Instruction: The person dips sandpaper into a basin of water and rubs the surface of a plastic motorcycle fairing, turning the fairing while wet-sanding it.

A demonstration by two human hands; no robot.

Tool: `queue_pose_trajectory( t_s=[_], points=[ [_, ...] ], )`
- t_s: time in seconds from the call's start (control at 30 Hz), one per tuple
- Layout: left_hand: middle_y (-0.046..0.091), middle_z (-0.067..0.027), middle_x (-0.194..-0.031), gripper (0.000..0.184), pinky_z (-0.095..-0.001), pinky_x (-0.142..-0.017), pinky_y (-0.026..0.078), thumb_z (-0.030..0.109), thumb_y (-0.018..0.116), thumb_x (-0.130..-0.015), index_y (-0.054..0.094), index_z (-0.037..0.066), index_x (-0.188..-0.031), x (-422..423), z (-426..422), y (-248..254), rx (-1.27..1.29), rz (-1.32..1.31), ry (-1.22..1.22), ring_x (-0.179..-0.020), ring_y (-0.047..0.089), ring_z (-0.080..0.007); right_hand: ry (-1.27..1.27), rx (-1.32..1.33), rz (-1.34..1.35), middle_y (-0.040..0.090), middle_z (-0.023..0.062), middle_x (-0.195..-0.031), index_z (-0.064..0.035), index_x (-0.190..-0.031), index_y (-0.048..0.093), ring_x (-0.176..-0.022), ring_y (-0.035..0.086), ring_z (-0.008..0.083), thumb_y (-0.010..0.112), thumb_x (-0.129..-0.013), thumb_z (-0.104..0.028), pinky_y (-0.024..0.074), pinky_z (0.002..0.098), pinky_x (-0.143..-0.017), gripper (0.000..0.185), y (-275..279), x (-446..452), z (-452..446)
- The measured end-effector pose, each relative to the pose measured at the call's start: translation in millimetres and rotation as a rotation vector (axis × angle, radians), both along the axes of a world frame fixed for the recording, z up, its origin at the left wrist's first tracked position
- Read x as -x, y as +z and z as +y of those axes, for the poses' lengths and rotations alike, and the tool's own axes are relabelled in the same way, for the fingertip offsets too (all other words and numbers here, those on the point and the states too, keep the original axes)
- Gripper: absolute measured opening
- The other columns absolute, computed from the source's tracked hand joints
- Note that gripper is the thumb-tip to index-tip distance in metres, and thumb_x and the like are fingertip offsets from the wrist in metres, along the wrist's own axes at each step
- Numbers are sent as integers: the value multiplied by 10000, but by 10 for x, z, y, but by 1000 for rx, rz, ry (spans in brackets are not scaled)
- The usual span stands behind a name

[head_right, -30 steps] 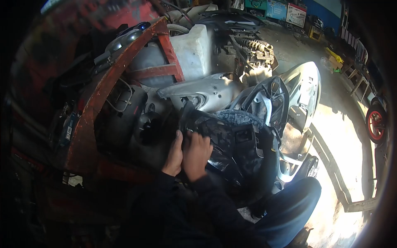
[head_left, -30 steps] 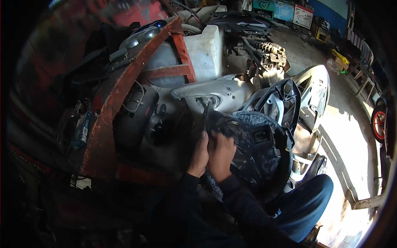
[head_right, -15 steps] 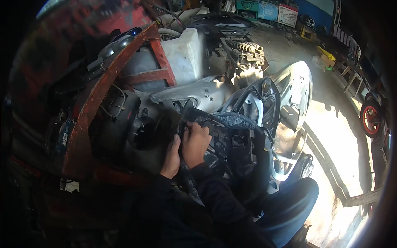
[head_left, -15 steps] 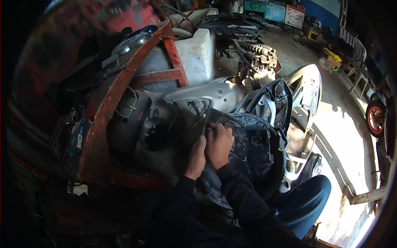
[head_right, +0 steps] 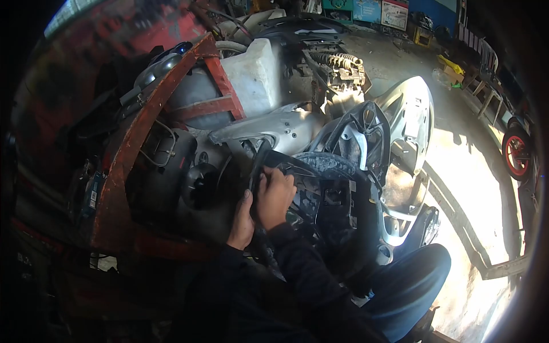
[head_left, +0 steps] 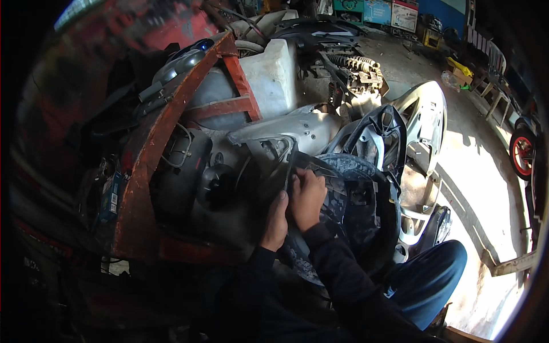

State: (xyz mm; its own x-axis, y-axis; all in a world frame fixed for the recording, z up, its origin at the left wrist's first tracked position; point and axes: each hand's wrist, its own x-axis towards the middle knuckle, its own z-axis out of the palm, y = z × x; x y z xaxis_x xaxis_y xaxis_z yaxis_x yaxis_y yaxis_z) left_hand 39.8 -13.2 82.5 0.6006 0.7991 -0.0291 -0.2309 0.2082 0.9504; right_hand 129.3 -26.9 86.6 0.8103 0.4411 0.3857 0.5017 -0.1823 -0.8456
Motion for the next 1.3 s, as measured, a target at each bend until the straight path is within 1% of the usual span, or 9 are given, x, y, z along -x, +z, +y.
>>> queue_pose_trajectory(
  t_s=[0.13, 0.23, 0.37, 0.63, 0.77, 0.9, 1.0, 1.07, 1.3],
  points=[
    [514, -139, -1352, 560, -321, -1059, 341, 409, 365, -1062, 475, -50, -1361, 94, 80, -119, -30, 169, -114, -1259, 459, -193, 65, 34, 14, 679, 104, -907, -58, -998, 689, -909, 549, 323, 629, -881, -131, 386, 424, -771, 151, -81, 309, -363],
    [549, -82, -1177, 492, -301, -953, 394, 404, 360, -1065, 538, -10, -1262, 33, 14, -165, -64, 47, -20, -1092, 494, -144, 1, 17, -20, 679, 107, -906, -62, -990, 690, -909, 555, 330, 644, -871, -134, 395, 431, -775, 147, 28, -76, 15],
    [553, -94, -1298, 544, -310, -1027, 391, 438, 401, -1053, 514, -16, -1331, 74, 87, -119, 18, 102, -46, -1212, 504, -167, 50, 67, -5, 683, 100, -904, -94, -970, 715, -881, 555, 317, 624, -885, -155, 396, 435, -756, 139, -179, 440, -409],
    [553, -77, -1295, 536, -312, -1035, 390, 440, 422, -1049, 515, -8, -1328, 70, 92, -146, -8, 76, -43, -1199, 514, -157, 44, 20, -60, 674, 130, -890, -75, -990, 707, -895, 556, 332, 648, -876, -178, 393, 446, -759, 164, -192, 389, -397],
    [558, -62, -1147, 456, -301, -971, 381, 386, 368, -1071, 563, -7, -1190, 25, 34, -143, 48, 9, -13, -1086, 500, -147, 2, 9, -27, 668, 125, -895, -79, -992, 708, -880, 551, 333, 661, -862, -126, 397, 433, -763, 147, 45, -11, -40],
    [532, -130, -1322, 560, -318, -1050, 345, 414, 371, -1066, 497, -65, -1328, 73, 80, -149, -56, 133, -62, -1228, 473, -185, 32, 9, -110, 668, 102, -880, -90, -966, 703, -864, 550, 321, 673, -839, -105, 399, 420, -749, 131, -234, 332, -412],
    [551, -109, -1265, 535, -318, -1030, 357, 412, 371, -1066, 522, -50, -1288, 83, 5, -87, -42, 186, -48, -1190, 484, -177, -19, -7, -120, 665, 115, -872, -97, -982, 708, -860, 552, 329, 647, -868, -159, 397, 439, -739, 144, -57, -14, -79],
    [557, -94, -1229, 515, -323, -1022, 362, 409, 366, -1068, 535, -41, -1254, 20, 21, -97, 0, 12, -34, -1173, 487, -174, -23, -6, -112, 658, 121, -873, -96, -1013, 699, -867, 553, 337, 632, -884, -163, 401, 455, -752, 161, -112, 40, -100],
    [541, -122, -1294, 549, -323, -1046, 352, 407, 359, -1069, 511, -73, -1288, 29, 58, -127, 10, 34, -44, -1213, 476, -184, -46, 14, -76, 674, 87, -880, -113, -1007, 707, -876, 554, 318, 669, -845, -125, 397, 437, -759, 167, -120, -1, -40]
  ],
)
